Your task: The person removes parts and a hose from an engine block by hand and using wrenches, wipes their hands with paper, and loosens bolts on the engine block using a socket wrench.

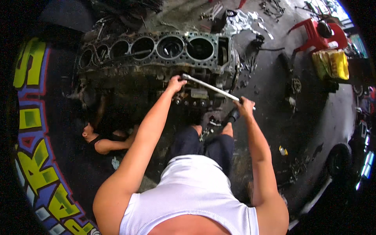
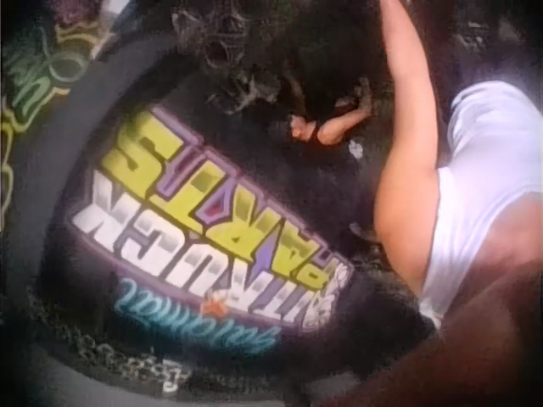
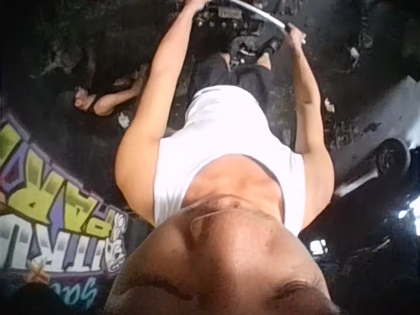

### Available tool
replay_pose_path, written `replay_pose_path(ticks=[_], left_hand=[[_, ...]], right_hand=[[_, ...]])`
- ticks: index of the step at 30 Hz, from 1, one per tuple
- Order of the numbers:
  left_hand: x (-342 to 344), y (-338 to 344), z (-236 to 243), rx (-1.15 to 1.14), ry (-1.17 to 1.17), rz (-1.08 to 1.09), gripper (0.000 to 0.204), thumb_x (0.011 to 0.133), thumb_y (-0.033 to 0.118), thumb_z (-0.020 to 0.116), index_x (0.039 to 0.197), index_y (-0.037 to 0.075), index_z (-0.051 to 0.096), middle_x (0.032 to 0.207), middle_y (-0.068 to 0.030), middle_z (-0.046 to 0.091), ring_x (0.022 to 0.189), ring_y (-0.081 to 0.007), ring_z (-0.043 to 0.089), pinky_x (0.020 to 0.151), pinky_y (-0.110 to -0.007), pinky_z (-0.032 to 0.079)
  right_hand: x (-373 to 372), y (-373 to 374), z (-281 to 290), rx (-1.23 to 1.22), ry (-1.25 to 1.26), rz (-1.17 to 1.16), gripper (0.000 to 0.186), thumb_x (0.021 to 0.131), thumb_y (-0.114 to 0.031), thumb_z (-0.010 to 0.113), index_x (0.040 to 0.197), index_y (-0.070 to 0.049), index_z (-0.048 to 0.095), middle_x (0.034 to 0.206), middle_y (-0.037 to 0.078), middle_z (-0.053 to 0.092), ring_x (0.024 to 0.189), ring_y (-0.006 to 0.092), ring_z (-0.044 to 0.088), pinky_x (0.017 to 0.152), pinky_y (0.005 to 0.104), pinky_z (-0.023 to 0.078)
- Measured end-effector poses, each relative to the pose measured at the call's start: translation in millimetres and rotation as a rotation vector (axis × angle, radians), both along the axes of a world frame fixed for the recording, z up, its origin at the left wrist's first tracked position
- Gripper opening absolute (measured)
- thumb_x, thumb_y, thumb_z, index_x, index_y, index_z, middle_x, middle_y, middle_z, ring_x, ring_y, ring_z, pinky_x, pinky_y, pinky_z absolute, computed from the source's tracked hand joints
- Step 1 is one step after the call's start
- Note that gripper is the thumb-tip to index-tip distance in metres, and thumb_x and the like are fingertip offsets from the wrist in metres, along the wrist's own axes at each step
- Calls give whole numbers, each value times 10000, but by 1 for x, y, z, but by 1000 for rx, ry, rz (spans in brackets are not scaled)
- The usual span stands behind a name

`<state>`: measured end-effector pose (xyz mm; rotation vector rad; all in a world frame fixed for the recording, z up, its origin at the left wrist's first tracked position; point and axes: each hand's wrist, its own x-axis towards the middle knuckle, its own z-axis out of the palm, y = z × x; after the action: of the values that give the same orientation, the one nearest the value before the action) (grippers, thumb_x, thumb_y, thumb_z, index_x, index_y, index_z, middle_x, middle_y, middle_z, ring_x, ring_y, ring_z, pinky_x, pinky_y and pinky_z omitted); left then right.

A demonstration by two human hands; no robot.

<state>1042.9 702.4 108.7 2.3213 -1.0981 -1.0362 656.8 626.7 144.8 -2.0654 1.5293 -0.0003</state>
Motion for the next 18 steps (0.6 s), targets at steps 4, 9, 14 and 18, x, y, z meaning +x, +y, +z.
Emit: replay_pose_path(ticks=[4, 9, 14, 18], left_hand=[[-9, 2, 9, -22, 21, 27, 449, 672, 337, 752, 981, 28, 647, 996, -167, 651, 963, -317, 609, 847, -382, 467], [5, 5, 3, -30, 68, 69, 447, 654, 340, 763, 956, 29, 655, 975, -166, 657, 944, -314, 616, 831, -381, 472], [-2, 2, 2, 66, 5, 8, 442, 653, 330, 761, 964, 33, 660, 973, -169, 659, 940, -311, 619, 817, -381, 480], [-7, -4, 12, -15, 40, 12, 426, 665, 312, 754, 954, 15, 652, 967, -156, 665, 933, -286, 627, 813, -367, 480]], right_hand=[[-3, 16, -1, 112, 15, -130, 485, 724, -491, 681, 788, -13, 634, 756, 154, 642, 780, 322, 606, 854, 394, 366], [14, 9, -2, 232, -2, -195, 526, 685, -527, 706, 821, -21, 662, 719, 116, 646, 724, 262, 618, 750, 377, 426], [4, 33, -16, -68, -30, -146, 474, 694, -483, 715, 682, -24, 602, 602, 123, 564, 631, 323, 544, 805, 399, 334], [-2, 50, -1, -331, -29, -135, 382, 715, -403, 711, 669, -46, 582, 640, 109, 568, 684, 300, 549, 764, 414, 337]])
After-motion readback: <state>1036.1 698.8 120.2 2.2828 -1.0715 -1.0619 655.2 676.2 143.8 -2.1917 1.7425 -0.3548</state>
